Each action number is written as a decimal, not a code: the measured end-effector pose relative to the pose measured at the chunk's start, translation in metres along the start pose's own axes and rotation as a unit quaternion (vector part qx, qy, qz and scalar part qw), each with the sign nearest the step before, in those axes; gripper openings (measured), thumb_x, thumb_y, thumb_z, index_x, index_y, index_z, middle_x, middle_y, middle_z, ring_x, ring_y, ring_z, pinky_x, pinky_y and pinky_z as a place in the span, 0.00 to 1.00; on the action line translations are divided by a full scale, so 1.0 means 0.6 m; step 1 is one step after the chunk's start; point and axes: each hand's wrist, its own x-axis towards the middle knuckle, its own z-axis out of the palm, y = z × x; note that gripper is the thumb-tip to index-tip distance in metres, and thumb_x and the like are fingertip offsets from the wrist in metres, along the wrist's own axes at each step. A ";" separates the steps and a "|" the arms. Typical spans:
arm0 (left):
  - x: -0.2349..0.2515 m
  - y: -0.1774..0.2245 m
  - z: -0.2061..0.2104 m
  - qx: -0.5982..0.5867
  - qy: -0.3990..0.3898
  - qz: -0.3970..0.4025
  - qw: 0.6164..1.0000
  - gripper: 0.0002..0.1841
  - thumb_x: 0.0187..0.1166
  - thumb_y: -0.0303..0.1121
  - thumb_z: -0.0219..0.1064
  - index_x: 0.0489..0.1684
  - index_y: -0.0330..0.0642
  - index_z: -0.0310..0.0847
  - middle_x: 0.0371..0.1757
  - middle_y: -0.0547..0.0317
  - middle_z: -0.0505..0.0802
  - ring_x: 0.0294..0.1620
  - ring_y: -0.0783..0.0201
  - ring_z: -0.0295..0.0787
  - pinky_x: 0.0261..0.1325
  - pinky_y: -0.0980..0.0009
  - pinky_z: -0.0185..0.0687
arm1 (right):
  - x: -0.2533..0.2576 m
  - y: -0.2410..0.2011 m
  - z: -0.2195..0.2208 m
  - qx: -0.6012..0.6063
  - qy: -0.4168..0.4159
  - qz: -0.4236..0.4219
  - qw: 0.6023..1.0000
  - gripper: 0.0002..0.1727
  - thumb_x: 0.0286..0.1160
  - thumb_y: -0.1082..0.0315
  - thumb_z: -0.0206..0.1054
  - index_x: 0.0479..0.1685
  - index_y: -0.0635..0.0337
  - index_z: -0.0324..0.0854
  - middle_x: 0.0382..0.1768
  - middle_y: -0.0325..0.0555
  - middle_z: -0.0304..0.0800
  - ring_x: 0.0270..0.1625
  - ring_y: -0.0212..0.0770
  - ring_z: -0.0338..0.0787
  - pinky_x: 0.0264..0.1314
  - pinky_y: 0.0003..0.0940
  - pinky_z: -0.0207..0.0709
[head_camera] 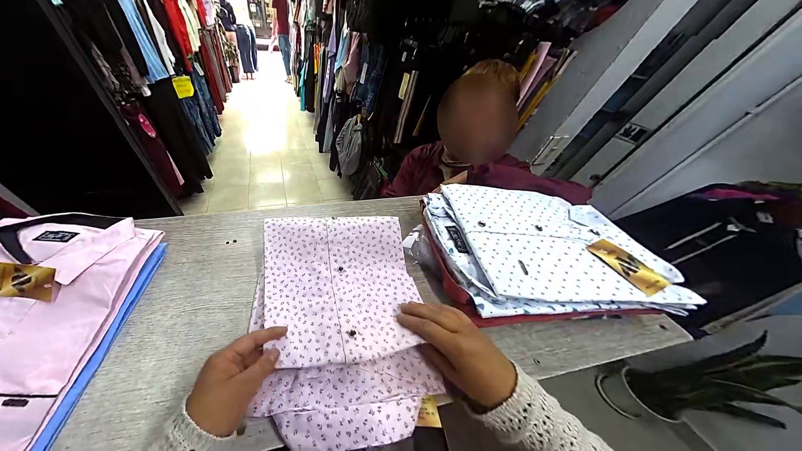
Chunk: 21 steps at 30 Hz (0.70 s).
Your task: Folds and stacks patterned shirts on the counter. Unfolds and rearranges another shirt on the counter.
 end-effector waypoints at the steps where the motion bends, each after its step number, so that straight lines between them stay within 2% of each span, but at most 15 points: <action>1: 0.002 0.004 -0.003 0.008 0.022 0.025 0.999 0.15 0.76 0.24 0.61 0.59 0.31 0.85 0.56 0.58 0.94 0.50 0.74 0.93 0.56 0.75 0.88 | -0.001 0.000 -0.004 -0.005 0.023 -0.016 1.000 0.18 0.79 0.68 0.59 0.60 0.55 0.91 0.63 0.49 0.92 0.68 0.51 0.90 0.74 0.56 0.78; 3: -0.007 0.016 -0.021 0.027 0.046 0.086 0.995 0.14 0.75 0.24 0.63 0.56 0.33 0.87 0.53 0.60 0.96 0.49 0.72 0.94 0.55 0.74 0.90 | -0.003 -0.013 -0.016 -0.003 0.051 -0.046 0.998 0.18 0.82 0.69 0.56 0.62 0.52 0.89 0.63 0.44 0.93 0.70 0.45 0.89 0.78 0.55 0.75; 5: -0.030 0.030 -0.036 0.053 0.055 0.118 0.990 0.15 0.73 0.24 0.64 0.56 0.35 0.89 0.52 0.63 0.97 0.45 0.73 0.95 0.49 0.75 0.92 | -0.015 -0.030 -0.020 0.010 0.050 -0.061 0.997 0.18 0.86 0.69 0.55 0.64 0.48 0.88 0.63 0.42 0.93 0.72 0.44 0.87 0.79 0.56 0.72; 8: -0.067 0.012 -0.038 0.083 0.025 0.072 0.994 0.17 0.72 0.20 0.65 0.58 0.34 0.88 0.56 0.59 0.96 0.42 0.76 0.95 0.46 0.76 0.92 | -0.047 -0.047 0.005 0.035 0.008 -0.060 0.998 0.18 0.85 0.71 0.57 0.65 0.49 0.86 0.65 0.44 0.92 0.72 0.47 0.88 0.76 0.59 0.75; 11: -0.090 0.003 -0.031 0.114 0.018 -0.001 0.993 0.17 0.71 0.15 0.64 0.58 0.28 0.87 0.53 0.48 0.93 0.37 0.71 0.93 0.42 0.74 0.90 | -0.075 -0.041 0.018 0.058 -0.003 -0.058 0.997 0.19 0.88 0.67 0.53 0.70 0.45 0.83 0.70 0.41 0.88 0.78 0.41 0.82 0.82 0.49 0.71; 12: -0.097 0.007 -0.031 0.116 0.018 -0.001 0.993 0.17 0.70 0.15 0.64 0.57 0.27 0.87 0.50 0.47 0.93 0.36 0.71 0.93 0.41 0.75 0.90 | -0.081 -0.038 0.015 0.074 -0.007 -0.060 0.995 0.19 0.89 0.66 0.53 0.70 0.45 0.83 0.71 0.41 0.87 0.79 0.40 0.81 0.83 0.48 0.69; 15: -0.111 -0.008 -0.041 0.129 -0.016 0.067 0.989 0.15 0.69 0.16 0.67 0.54 0.26 0.88 0.45 0.49 0.95 0.35 0.72 0.94 0.42 0.76 0.92 | -0.090 -0.024 0.004 0.121 -0.027 -0.069 0.990 0.19 0.90 0.65 0.53 0.72 0.46 0.83 0.73 0.41 0.86 0.81 0.40 0.78 0.86 0.46 0.67; 18: -0.111 -0.020 -0.045 0.222 -0.015 0.185 0.957 0.15 0.62 0.21 0.74 0.48 0.27 0.92 0.38 0.41 0.93 0.32 0.67 0.92 0.39 0.78 0.88 | -0.096 -0.011 -0.007 0.164 -0.033 -0.092 0.982 0.19 0.89 0.64 0.55 0.70 0.48 0.84 0.74 0.43 0.85 0.82 0.41 0.77 0.88 0.44 0.65; 19: -0.109 -0.022 -0.046 0.262 -0.006 0.228 0.938 0.17 0.60 0.24 0.78 0.49 0.29 0.92 0.41 0.37 0.91 0.37 0.62 0.91 0.43 0.75 0.86 | -0.098 -0.007 -0.014 0.174 -0.041 -0.099 0.979 0.19 0.88 0.64 0.55 0.71 0.49 0.84 0.76 0.44 0.83 0.84 0.41 0.75 0.89 0.44 0.64; 20: -0.106 -0.027 -0.049 0.308 -0.001 0.265 0.914 0.20 0.62 0.30 0.80 0.54 0.35 0.91 0.49 0.34 0.91 0.50 0.55 0.91 0.55 0.68 0.84 | -0.101 -0.003 -0.022 0.175 -0.052 -0.101 0.978 0.20 0.86 0.64 0.56 0.73 0.50 0.82 0.78 0.45 0.81 0.85 0.42 0.74 0.89 0.45 0.63; 21: -0.102 -0.037 -0.054 0.369 -0.002 0.290 0.883 0.23 0.68 0.41 0.78 0.63 0.47 0.87 0.62 0.39 0.89 0.66 0.53 0.86 0.70 0.65 0.76 | -0.106 0.002 -0.028 0.157 -0.063 -0.096 0.981 0.23 0.83 0.62 0.57 0.76 0.47 0.79 0.80 0.44 0.78 0.86 0.42 0.72 0.89 0.46 0.62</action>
